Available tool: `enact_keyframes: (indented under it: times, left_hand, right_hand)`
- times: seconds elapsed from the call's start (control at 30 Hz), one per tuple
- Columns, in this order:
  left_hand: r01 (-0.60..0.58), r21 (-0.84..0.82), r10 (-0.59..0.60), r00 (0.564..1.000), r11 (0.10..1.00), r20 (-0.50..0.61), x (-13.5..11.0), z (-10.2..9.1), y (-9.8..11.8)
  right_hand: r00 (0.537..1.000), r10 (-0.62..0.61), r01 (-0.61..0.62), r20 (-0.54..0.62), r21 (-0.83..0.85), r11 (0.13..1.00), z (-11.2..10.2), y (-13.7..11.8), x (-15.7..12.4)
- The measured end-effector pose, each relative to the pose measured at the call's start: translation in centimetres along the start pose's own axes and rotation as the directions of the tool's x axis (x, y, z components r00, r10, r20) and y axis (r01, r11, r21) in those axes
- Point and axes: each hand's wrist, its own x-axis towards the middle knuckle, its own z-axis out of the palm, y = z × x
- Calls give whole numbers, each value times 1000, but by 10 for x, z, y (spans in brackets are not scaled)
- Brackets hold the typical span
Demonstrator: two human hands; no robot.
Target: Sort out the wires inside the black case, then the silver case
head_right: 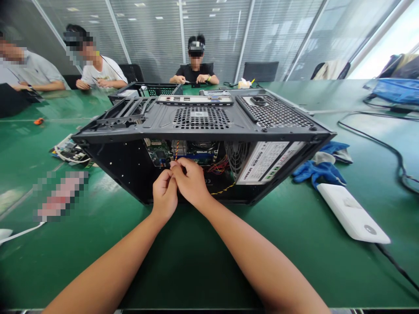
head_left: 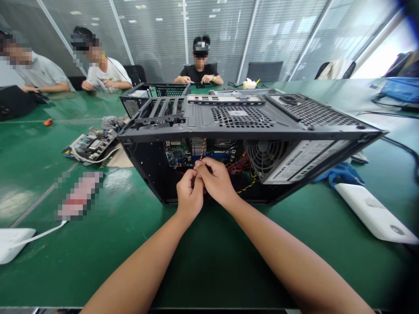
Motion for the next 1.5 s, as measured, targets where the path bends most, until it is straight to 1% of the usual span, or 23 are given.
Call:
enact_keyframes:
  times: [0.27, 0.83, 1.5]
  left_hand:
    - [11, -13, -11, 1000, 1000, 28, 0, 1, -4]
    - [17, -18, -17, 999, 1000, 30, 0, 1, -8]
    - [34, -3, -34, 999, 999, 24, 0, 1, -4]
  right_hand:
    - [1000, 9, -9, 4, -2, 1000, -1, 1, 1]
    - [1000, 10, -10, 2, -18, 1000, 0, 2, 0]
    - [1000, 13, -13, 5, -18, 1000, 0, 2, 0]
